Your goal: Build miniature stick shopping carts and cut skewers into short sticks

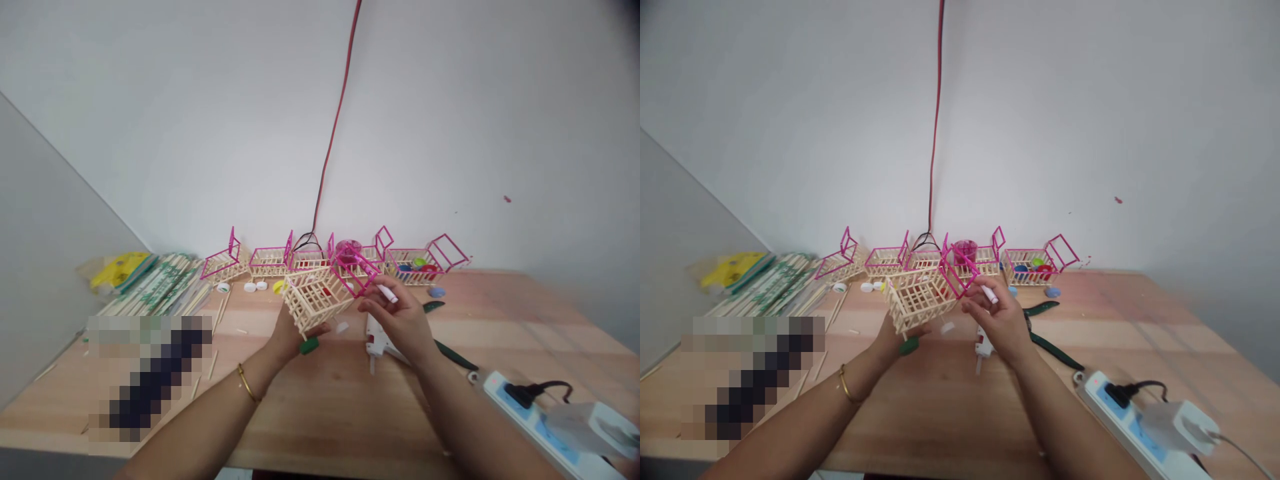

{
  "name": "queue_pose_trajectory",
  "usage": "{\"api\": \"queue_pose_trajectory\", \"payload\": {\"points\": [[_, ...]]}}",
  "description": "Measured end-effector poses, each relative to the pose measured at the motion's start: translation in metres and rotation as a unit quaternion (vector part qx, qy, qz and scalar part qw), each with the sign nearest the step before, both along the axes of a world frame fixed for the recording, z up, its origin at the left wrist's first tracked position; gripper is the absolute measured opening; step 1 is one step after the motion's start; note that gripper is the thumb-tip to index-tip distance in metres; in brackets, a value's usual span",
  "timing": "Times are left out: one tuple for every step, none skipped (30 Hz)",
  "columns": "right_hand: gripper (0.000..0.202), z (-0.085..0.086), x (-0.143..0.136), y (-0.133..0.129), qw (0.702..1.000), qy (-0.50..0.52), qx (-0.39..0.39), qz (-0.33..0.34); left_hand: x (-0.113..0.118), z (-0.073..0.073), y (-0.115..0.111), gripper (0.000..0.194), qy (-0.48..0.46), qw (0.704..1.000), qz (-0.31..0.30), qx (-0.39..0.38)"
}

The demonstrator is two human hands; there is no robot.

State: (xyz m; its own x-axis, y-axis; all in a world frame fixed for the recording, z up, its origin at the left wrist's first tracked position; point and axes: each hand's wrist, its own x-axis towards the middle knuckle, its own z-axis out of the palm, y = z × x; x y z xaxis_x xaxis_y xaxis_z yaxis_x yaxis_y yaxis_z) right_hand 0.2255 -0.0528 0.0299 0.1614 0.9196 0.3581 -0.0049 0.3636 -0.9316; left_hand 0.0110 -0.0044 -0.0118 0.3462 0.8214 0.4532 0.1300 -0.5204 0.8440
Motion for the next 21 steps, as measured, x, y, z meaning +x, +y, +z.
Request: {"api": "queue_pose_trajectory", "payload": {"points": [[0.036, 0.0, -0.001, 0.0, 1.0, -0.009, -0.005, 0.0, 0.001, 0.003, 0.0, 0.052, 0.016, 1.0, 0.002, 0.026], [0.035, 0.0, -0.002, -0.001, 1.0, -0.02, -0.011, 0.002, 0.002, 0.006, -0.001, 0.052, 0.031, 0.998, 0.0, 0.05], [0.034, 0.0, -0.003, -0.001, 0.999, -0.031, -0.017, 0.003, 0.003, 0.009, -0.002, 0.052, 0.044, 0.997, -0.004, 0.071], [0.033, 0.001, -0.004, -0.001, 0.999, -0.04, -0.024, 0.002, 0.004, 0.012, -0.003, 0.054, 0.049, 0.995, -0.003, 0.081], [0.034, 0.002, -0.004, -0.002, 0.998, -0.048, -0.031, -0.003, 0.006, 0.014, -0.005, 0.059, 0.046, 0.996, 0.005, 0.077], [0.035, 0.002, -0.005, -0.002, 0.998, -0.053, -0.036, -0.01, 0.008, 0.015, -0.007, 0.065, 0.035, 0.998, 0.015, 0.058], [0.036, 0.003, -0.005, -0.003, 0.997, -0.056, -0.04, -0.018, 0.01, 0.016, -0.009, 0.071, 0.019, 0.999, 0.019, 0.044], [0.036, 0.003, -0.006, -0.003, 0.997, -0.059, -0.042, -0.023, 0.012, 0.015, -0.011, 0.077, -0.001, 0.999, 0.016, 0.036], [0.036, 0.003, -0.006, -0.003, 0.997, -0.059, -0.045, -0.028, 0.014, 0.014, -0.012, 0.079, -0.017, 0.999, 0.012, 0.03], [0.036, 0.002, -0.005, -0.003, 0.997, -0.058, -0.047, -0.034, 0.015, 0.013, -0.013, 0.077, -0.021, 0.999, 0.009, 0.028], [0.035, 0.002, -0.005, -0.002, 0.996, -0.058, -0.048, -0.041, 0.015, 0.011, -0.013, 0.072, -0.018, 0.999, 0.007, 0.026], [0.035, 0.002, -0.004, -0.002, 0.996, -0.059, -0.05, -0.049, 0.015, 0.01, -0.012, 0.067, -0.003, 0.999, 0.011, 0.032], [0.034, 0.001, -0.003, -0.002, 0.995, -0.061, -0.049, -0.06, 0.014, 0.009, -0.012, 0.066, 0.01, 0.999, 0.008, 0.037], [0.032, 0.001, -0.002, -0.001, 0.994, -0.064, -0.048, -0.07, 0.013, 0.009, -0.011, 0.066, 0.023, 0.999, 0.01, 0.046], [0.032, 0.001, -0.001, -0.001, 0.994, -0.065, -0.045, -0.08, 0.011, 0.009, -0.01, 0.067, 0.039, 0.997, 0.01, 0.063], [0.031, 0.001, 0.0, 0.0, 0.993, -0.062, -0.041, -0.091, 0.009, 0.009, -0.009, 0.068, 0.056, 0.995, 0.01, 0.081], [0.031, 0.001, 0.001, 0.001, 0.992, -0.057, -0.037, -0.102, 0.008, 0.009, -0.009, 0.068, 0.074, 0.992, 0.009, 0.101], [0.03, 0.002, 0.002, 0.001, 0.992, -0.05, -0.032, -0.114, 0.006, 0.009, -0.009, 0.069, 0.09, 0.989, 0.006, 0.117], [0.03, 0.002, 0.003, 0.002, 0.991, -0.042, -0.029, -0.125, 0.006, 0.009, -0.008, 0.07, 0.103, 0.987, 0.002, 0.127], [0.03, 0.002, 0.005, 0.003, 0.99, -0.035, -0.028, -0.135, 0.006, 0.008, -0.007, 0.072, 0.109, 0.986, -0.004, 0.128], [0.031, 0.003, 0.006, 0.004, 0.989, -0.029, -0.03, -0.142, 0.006, 0.007, -0.006, 0.073, 0.111, 0.986, -0.008, 0.122]]}}
